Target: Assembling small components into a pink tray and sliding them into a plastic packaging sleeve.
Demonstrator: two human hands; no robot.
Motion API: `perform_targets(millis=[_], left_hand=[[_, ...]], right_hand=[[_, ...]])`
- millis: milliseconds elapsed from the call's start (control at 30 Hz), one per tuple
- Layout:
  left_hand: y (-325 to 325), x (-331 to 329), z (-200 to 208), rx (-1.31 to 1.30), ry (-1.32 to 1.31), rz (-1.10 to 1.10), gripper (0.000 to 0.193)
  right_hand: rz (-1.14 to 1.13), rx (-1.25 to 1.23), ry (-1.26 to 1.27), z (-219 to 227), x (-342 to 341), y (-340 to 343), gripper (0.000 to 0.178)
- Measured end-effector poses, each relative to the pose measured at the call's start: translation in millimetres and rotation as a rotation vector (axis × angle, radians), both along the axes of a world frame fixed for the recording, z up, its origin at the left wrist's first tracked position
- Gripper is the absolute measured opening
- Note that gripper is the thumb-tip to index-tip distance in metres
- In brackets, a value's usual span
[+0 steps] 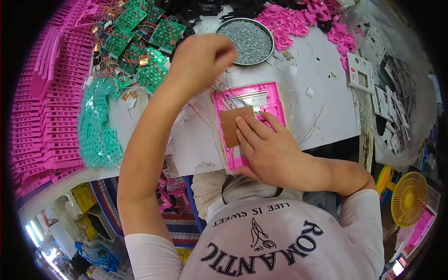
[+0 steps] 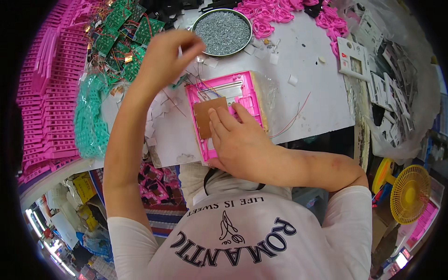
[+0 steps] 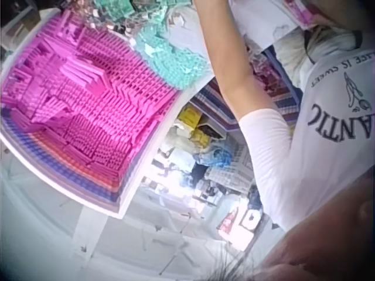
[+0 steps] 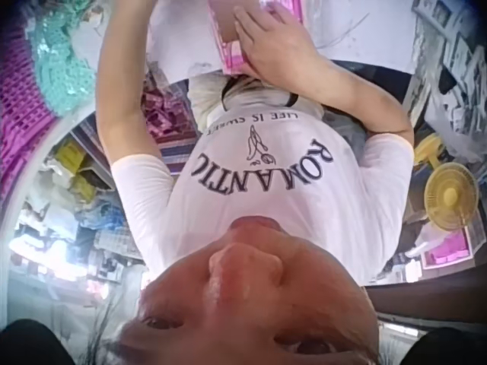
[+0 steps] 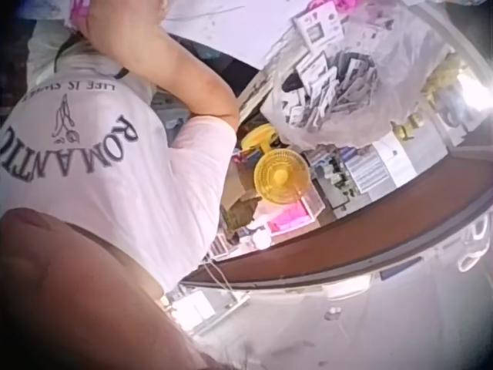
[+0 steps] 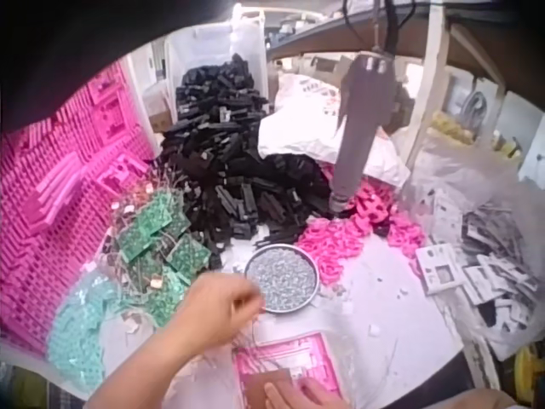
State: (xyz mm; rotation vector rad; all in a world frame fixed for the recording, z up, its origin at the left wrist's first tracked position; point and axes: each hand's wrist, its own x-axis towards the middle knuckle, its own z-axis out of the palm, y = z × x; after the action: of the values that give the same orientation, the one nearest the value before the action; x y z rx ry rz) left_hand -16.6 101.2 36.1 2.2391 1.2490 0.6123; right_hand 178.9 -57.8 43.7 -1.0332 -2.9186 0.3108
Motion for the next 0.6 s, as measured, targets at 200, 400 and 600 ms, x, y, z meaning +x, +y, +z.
perform_targets(millis=[200,400,600], left_hand=[[53,24,-38,0.326,0.474,-0.150,0.015],[57,29,-54,0.484,0.437,-0.016,0.024],[28,8,-9,0.344,0.198,-0.021,0.023]], right_hand=[[-0.022,-0.028,0.027,5,0,-1,0.069],[-0.101,-0.103,0.191,-1,2,-3,0.062],[-0.226,0.102,0.733,27,44,42,0.041]])
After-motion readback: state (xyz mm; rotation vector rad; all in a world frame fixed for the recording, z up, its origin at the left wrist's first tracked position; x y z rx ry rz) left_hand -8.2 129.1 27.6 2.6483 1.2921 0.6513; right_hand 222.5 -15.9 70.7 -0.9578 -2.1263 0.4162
